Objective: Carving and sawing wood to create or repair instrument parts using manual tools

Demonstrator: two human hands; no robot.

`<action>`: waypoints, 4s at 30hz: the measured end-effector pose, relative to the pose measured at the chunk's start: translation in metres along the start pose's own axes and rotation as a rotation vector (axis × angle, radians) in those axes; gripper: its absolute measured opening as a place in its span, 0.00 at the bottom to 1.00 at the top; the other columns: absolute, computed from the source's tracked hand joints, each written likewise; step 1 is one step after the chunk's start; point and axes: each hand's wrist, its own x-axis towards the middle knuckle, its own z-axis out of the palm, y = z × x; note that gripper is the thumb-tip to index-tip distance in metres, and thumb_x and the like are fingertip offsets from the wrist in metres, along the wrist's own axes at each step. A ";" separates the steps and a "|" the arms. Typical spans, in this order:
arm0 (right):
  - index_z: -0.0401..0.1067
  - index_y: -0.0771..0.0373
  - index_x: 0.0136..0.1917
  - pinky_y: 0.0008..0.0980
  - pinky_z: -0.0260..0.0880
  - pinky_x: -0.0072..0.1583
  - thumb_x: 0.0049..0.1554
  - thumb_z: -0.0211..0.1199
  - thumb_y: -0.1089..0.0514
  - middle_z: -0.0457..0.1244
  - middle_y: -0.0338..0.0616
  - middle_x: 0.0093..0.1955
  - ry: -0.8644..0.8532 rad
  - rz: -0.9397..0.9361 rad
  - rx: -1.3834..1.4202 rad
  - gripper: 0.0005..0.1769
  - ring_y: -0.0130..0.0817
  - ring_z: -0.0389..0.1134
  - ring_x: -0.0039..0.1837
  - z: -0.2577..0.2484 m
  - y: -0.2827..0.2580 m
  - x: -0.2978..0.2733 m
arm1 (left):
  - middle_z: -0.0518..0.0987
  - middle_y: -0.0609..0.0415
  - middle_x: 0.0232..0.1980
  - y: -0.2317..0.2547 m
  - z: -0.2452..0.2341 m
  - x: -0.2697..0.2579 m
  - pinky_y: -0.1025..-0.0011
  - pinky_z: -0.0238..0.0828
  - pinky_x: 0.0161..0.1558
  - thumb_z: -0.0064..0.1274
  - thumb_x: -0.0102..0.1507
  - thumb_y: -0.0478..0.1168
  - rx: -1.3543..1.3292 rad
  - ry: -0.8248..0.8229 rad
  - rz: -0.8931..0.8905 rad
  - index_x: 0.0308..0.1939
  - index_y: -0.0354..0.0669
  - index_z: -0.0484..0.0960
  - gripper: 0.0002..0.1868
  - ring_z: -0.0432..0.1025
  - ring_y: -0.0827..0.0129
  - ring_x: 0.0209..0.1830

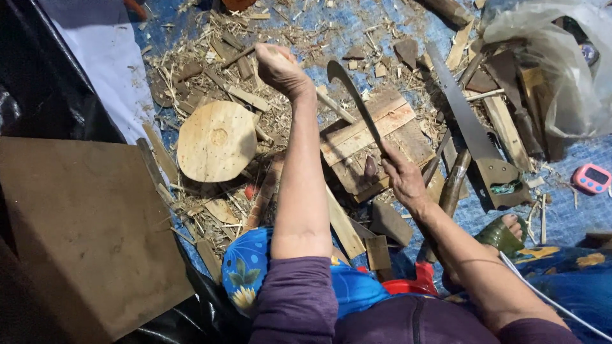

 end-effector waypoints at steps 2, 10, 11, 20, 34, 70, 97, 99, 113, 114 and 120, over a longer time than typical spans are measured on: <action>0.59 0.47 0.78 0.35 0.71 0.49 0.65 0.48 0.50 0.62 0.45 0.55 -0.067 0.062 -0.045 0.28 0.35 0.64 0.48 0.013 0.046 0.000 | 0.59 0.68 0.17 -0.008 -0.001 0.002 0.75 0.57 0.19 0.30 0.64 0.67 -0.014 -0.002 -0.001 0.19 0.56 0.58 0.27 0.53 0.77 0.13; 0.60 0.49 0.79 0.33 0.68 0.32 0.66 0.41 0.40 0.69 0.53 0.59 -0.096 0.134 -0.068 0.32 0.32 0.62 0.33 0.007 0.043 0.001 | 0.63 0.65 0.21 -0.013 0.001 -0.008 0.74 0.58 0.21 0.27 0.66 0.63 0.098 -0.024 0.038 0.23 0.52 0.61 0.26 0.58 0.75 0.17; 0.60 0.49 0.79 0.34 0.72 0.37 0.66 0.44 0.43 0.68 0.52 0.62 -0.065 0.110 -0.022 0.30 0.33 0.66 0.38 0.006 0.035 0.000 | 0.61 0.66 0.21 -0.016 0.000 -0.010 0.76 0.58 0.23 0.24 0.68 0.61 0.186 -0.053 0.159 0.24 0.53 0.60 0.25 0.56 0.76 0.18; 0.55 0.43 0.81 0.34 0.68 0.37 0.64 0.43 0.37 0.61 0.49 0.65 -0.098 0.176 0.081 0.34 0.30 0.62 0.33 0.005 0.031 0.002 | 0.58 0.68 0.18 -0.003 0.005 -0.024 0.75 0.56 0.22 0.22 0.68 0.63 0.116 -0.073 0.153 0.21 0.55 0.59 0.28 0.51 0.78 0.14; 0.67 0.40 0.75 0.60 0.62 0.70 0.64 0.56 0.43 0.66 0.63 0.65 -0.032 0.223 0.008 0.26 0.68 0.63 0.68 0.025 0.063 -0.018 | 0.62 0.57 0.10 -0.017 0.009 -0.047 0.68 0.62 0.28 0.32 0.72 0.58 0.216 -0.139 0.254 0.14 0.49 0.66 0.33 0.62 0.60 0.14; 0.66 0.41 0.76 0.57 0.70 0.62 0.67 0.55 0.48 0.69 0.59 0.57 0.105 -0.045 0.009 0.24 0.60 0.70 0.58 0.013 0.001 -0.012 | 0.58 0.57 0.14 0.028 -0.095 -0.072 0.83 0.55 0.23 0.28 0.73 0.56 -0.435 -0.278 0.065 0.19 0.49 0.58 0.29 0.54 0.76 0.12; 0.66 0.45 0.76 0.54 0.68 0.64 0.65 0.58 0.55 0.66 0.52 0.67 0.158 -0.161 0.005 0.26 0.58 0.66 0.66 0.028 0.036 -0.007 | 0.61 0.59 0.11 0.021 -0.059 -0.048 0.80 0.57 0.25 0.30 0.72 0.59 -0.217 -0.001 0.092 0.18 0.52 0.62 0.30 0.56 0.75 0.10; 0.65 0.44 0.76 0.60 0.66 0.67 0.65 0.56 0.52 0.67 0.54 0.65 0.027 -0.042 0.003 0.25 0.64 0.65 0.65 0.029 0.035 -0.019 | 0.62 0.58 0.09 0.011 -0.045 -0.045 0.80 0.58 0.24 0.30 0.72 0.57 -0.153 0.017 0.093 0.16 0.52 0.65 0.31 0.59 0.75 0.09; 0.68 0.47 0.74 0.60 0.70 0.60 0.66 0.56 0.48 0.69 0.63 0.56 0.048 0.022 0.039 0.24 0.65 0.70 0.57 0.028 0.056 -0.018 | 0.63 0.61 0.11 -0.028 -0.011 -0.043 0.82 0.61 0.27 0.27 0.74 0.54 0.113 -0.002 0.275 0.17 0.50 0.65 0.32 0.58 0.74 0.11; 0.67 0.45 0.74 0.62 0.69 0.62 0.65 0.57 0.46 0.69 0.64 0.57 -0.001 0.062 -0.037 0.24 0.67 0.68 0.60 0.033 0.069 -0.022 | 0.63 0.60 0.11 -0.032 -0.014 -0.040 0.80 0.66 0.30 0.25 0.75 0.51 0.159 0.003 0.344 0.17 0.49 0.66 0.32 0.59 0.72 0.11; 0.65 0.40 0.77 0.54 0.72 0.57 0.66 0.57 0.53 0.68 0.58 0.61 0.174 -0.016 0.060 0.26 0.57 0.72 0.55 0.013 0.011 -0.006 | 0.59 0.60 0.07 0.016 -0.025 -0.045 0.81 0.60 0.25 0.30 0.72 0.55 0.024 -0.013 0.219 0.13 0.51 0.64 0.32 0.57 0.74 0.10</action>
